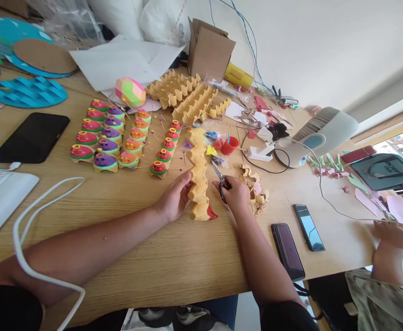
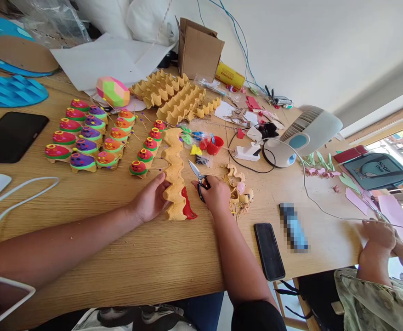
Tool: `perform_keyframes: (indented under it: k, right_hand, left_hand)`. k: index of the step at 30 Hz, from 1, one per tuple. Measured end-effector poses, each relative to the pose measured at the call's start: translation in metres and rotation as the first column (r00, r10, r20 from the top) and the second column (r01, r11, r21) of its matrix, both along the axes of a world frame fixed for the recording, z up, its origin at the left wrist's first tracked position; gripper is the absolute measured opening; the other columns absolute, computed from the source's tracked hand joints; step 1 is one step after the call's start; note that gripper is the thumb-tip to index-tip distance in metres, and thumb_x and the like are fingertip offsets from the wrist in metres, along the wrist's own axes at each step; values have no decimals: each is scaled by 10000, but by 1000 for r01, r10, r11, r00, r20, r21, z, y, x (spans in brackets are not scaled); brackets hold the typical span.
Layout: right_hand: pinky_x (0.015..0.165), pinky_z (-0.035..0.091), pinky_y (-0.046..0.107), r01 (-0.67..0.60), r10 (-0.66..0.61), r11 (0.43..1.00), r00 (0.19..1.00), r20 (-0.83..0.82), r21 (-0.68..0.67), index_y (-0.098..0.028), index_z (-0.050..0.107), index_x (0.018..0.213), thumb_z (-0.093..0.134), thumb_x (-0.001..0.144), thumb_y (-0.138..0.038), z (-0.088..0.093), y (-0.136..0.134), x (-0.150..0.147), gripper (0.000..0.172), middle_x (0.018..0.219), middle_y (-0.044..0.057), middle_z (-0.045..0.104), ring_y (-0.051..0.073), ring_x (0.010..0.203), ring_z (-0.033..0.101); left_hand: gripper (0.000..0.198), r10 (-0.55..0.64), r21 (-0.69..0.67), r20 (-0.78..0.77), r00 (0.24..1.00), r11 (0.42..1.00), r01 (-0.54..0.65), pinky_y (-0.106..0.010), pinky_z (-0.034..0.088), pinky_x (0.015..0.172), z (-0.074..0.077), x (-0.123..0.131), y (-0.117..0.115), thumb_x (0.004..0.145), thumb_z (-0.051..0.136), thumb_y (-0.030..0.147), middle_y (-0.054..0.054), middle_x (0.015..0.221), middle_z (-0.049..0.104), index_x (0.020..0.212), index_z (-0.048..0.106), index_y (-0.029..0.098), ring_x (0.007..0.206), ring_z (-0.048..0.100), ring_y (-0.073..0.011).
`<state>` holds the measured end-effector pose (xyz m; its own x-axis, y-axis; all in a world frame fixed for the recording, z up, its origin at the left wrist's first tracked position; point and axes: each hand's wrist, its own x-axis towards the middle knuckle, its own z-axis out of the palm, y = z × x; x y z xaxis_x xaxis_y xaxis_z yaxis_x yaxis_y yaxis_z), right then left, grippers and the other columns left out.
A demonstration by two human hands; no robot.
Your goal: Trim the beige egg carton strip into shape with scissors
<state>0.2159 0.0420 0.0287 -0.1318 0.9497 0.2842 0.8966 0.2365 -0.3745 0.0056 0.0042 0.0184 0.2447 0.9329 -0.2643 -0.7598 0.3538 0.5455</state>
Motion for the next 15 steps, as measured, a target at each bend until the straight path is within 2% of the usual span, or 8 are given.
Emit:
perform_keyframes:
  k: [8, 15]
  right_hand:
    - [654, 394, 299, -60, 61, 998, 997, -47, 25, -228, 648, 836, 697, 898, -512, 3, -4, -5, 294, 779, 39, 664, 202, 714, 582]
    - [640, 358, 300, -48, 49, 998, 999, -23, 44, -220, 653, 825, 706, 903, -471, -1, -1, -1, 268, 767, 33, 650, 198, 715, 572]
  left_hand:
    - [386, -53, 28, -15, 998, 998, 54, -254, 582, 658, 0, 0, -1, 814, 852, 509, -34, 908, 763, 1033, 736, 213, 788, 743, -187]
    - [414, -117, 120, -61, 991, 985, 124, -260, 596, 675, -4, 0, 0, 811, 841, 570, -36, 881, 748, 1002, 747, 215, 780, 718, -180]
